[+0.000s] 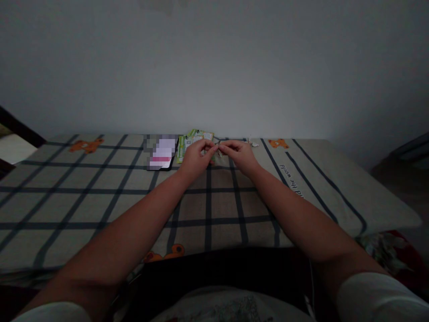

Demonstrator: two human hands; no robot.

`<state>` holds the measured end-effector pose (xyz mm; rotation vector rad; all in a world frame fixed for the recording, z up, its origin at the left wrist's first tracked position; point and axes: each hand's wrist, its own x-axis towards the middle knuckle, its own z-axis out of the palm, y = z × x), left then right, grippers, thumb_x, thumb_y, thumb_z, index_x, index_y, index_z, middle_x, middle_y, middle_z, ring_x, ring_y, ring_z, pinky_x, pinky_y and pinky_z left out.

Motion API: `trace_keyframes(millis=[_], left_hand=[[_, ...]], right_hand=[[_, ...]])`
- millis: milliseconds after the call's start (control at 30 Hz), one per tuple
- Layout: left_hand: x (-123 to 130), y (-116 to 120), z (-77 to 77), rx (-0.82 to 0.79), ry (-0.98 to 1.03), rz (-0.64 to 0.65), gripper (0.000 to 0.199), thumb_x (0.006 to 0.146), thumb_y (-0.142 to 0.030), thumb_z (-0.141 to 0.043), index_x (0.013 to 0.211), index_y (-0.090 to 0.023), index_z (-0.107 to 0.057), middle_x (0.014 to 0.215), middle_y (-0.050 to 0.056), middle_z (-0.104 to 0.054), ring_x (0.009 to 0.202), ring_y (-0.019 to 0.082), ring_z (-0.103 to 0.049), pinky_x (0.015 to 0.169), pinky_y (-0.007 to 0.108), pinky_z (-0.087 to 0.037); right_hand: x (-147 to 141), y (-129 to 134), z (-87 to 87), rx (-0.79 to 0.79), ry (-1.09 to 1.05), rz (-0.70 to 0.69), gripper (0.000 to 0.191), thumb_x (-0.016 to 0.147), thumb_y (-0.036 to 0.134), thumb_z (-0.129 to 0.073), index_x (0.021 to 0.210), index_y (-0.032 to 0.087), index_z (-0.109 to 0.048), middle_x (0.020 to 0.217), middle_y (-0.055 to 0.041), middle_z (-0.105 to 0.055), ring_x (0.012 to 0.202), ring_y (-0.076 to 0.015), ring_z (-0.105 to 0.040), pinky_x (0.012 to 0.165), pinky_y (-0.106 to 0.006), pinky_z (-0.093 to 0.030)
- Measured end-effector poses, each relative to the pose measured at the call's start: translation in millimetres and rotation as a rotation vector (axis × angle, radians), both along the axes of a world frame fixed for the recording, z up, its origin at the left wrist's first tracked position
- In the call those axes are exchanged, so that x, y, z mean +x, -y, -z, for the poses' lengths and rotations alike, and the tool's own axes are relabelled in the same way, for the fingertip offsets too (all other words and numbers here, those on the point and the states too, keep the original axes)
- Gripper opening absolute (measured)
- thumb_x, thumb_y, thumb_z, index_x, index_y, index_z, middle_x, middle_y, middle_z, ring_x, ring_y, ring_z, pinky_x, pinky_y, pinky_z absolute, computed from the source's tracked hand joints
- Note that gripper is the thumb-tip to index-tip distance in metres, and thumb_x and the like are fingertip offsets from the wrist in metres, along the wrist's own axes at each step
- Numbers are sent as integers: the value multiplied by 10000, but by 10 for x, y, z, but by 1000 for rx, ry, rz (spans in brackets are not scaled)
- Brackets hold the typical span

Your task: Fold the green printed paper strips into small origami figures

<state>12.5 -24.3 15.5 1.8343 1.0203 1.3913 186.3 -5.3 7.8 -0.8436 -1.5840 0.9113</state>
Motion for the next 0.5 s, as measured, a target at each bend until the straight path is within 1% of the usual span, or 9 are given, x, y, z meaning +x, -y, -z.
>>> trace_keyframes(millis=[167, 267, 333, 400, 500], left_hand=[[18, 41, -16, 75, -26, -122, 150, 813, -312, -651, 786, -164, -658, 801, 34, -654, 721, 142, -606, 561, 223, -508], [37, 52, -16, 82, -20, -178, 127, 792, -277, -665, 732, -166, -653, 747, 26, -670, 708, 141, -613, 606, 237, -501], [47, 45, -10, 71, -14, -191, 116, 785, -268, -677, 731, -168, -652, 743, 23, -677, 705, 140, -617, 627, 244, -498], [56, 38, -1, 78, 1, -195, 89, 774, -247, -687, 757, -171, -644, 759, 17, -681, 708, 135, -619, 646, 244, -498], [67, 47, 8, 147, 12, -205, 81, 763, -202, -683, 791, -180, -609, 772, 1, -664, 718, 127, -613, 666, 238, -499]], right_hand=[[-50, 3, 31, -25, -32, -14, 351, 725, 512, -768, 763, 178, -667, 769, -37, -699, 758, -161, -645, 754, -328, -541], [-74, -7, 66, -40, -52, -6, 346, 722, 497, -771, 754, 184, -627, 770, -31, -685, 761, -157, -639, 753, -326, -540], [-82, -17, 87, -57, -92, -9, 354, 712, 489, -779, 798, 193, -604, 772, -18, -675, 750, -150, -639, 752, -321, -542], [-87, -25, 99, -68, -142, -28, 393, 704, 476, -792, 891, 215, -566, 783, 6, -666, 742, -140, -646, 766, -319, -549], [-97, -25, 103, -65, -170, -67, 462, 706, 461, -800, 981, 250, -495, 790, 36, -655, 737, -130, -654, 779, -317, -558]])
